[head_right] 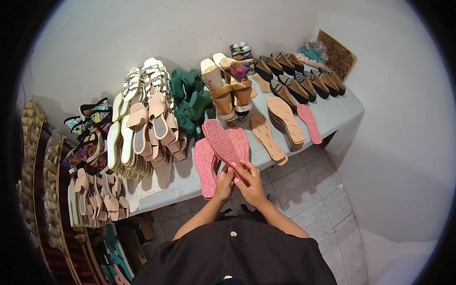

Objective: Inspecting and sorting various shoe soles and components on a work table.

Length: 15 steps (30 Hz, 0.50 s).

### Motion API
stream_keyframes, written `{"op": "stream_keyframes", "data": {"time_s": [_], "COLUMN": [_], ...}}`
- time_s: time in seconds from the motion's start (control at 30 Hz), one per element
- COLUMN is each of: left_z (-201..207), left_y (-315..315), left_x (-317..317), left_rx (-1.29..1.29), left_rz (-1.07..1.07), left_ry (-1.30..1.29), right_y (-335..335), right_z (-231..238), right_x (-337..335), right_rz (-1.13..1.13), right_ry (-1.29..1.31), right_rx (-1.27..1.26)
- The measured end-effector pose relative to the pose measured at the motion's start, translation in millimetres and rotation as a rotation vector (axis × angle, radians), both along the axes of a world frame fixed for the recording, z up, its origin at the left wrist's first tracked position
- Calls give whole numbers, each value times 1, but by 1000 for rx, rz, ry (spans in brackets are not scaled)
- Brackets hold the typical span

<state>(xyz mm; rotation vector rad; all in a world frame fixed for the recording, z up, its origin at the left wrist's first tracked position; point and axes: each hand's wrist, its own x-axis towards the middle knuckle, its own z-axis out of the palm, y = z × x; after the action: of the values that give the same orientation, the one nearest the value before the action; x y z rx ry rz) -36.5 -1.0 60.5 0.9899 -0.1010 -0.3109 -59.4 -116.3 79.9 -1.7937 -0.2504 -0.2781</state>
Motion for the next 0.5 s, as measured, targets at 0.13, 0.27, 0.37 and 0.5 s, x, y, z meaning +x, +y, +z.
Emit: {"op": "stream_keyframes", "data": {"time_s": [0.13, 0.27, 0.37, 0.5], "left_z": [-6, -8, 2, -4], "left_y": [1, -2, 5, 13], "left_x": [1, 4, 4, 12], "left_rx": [-31, -36, -6, -256], "left_rz": [15, 3, -72, -344], "left_ry": [-12, -72, 75, 115], "right_y": [-2, -7, -11, -36], "right_z": [0, 9, 23, 17], "right_x": [-4, -7, -12, 4], "right_rz": [-3, -25, -37, -128], "right_ry": [-10, -42, -60, -22], "right_rx": [-21, -283, -471, -18]}}
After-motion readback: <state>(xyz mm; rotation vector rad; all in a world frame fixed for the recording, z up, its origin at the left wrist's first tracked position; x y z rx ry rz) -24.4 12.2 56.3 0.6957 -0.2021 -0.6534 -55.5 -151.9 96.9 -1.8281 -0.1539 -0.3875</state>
